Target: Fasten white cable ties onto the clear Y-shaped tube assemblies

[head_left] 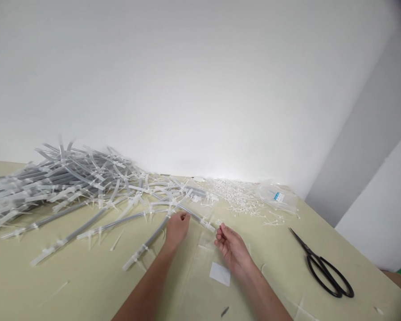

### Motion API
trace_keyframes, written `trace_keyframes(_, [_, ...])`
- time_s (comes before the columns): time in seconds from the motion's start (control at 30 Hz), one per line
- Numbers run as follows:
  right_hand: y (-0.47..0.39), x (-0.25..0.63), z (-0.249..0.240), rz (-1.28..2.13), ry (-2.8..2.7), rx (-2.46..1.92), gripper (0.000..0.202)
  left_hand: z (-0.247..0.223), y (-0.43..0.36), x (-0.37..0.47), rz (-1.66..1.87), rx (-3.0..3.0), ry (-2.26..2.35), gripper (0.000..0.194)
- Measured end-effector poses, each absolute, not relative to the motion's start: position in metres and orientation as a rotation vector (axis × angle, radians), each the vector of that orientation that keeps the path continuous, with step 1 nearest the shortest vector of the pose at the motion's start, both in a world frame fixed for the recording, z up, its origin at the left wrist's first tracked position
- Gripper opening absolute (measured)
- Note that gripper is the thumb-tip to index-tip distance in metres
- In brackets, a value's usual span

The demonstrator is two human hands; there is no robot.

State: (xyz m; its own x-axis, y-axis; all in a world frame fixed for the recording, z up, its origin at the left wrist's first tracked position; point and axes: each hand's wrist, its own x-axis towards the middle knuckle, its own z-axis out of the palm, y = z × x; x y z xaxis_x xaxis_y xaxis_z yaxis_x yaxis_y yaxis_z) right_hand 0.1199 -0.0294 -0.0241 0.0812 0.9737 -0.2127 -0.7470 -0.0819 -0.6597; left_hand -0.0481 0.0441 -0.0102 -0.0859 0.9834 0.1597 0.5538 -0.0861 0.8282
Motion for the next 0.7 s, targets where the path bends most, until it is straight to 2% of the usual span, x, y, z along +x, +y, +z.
trace_keyframes(0.13, [-0.029,0.119,-0.026,1.524,-0.360,-0.728,0.032,-0.005,0.028,-0.033,1.217,1.826,1.477,0.021])
trace_keyframes(0.2, [-0.029,0.118,-0.027,1.545,-0.356,-0.707,0.029,-0.004,0.016,-0.021,1.229,1.890,1.307,0.025])
trace_keyframes(0.4, [-0.030,0.117,-0.027,1.591,-0.377,-0.687,0.022,-0.010,0.000,-0.004,1.271,1.831,1.082,0.018])
trace_keyframes(0.7, [-0.031,0.112,-0.029,1.492,-0.536,-0.792,0.031,-0.013,0.002,0.000,1.255,1.537,0.982,0.023])
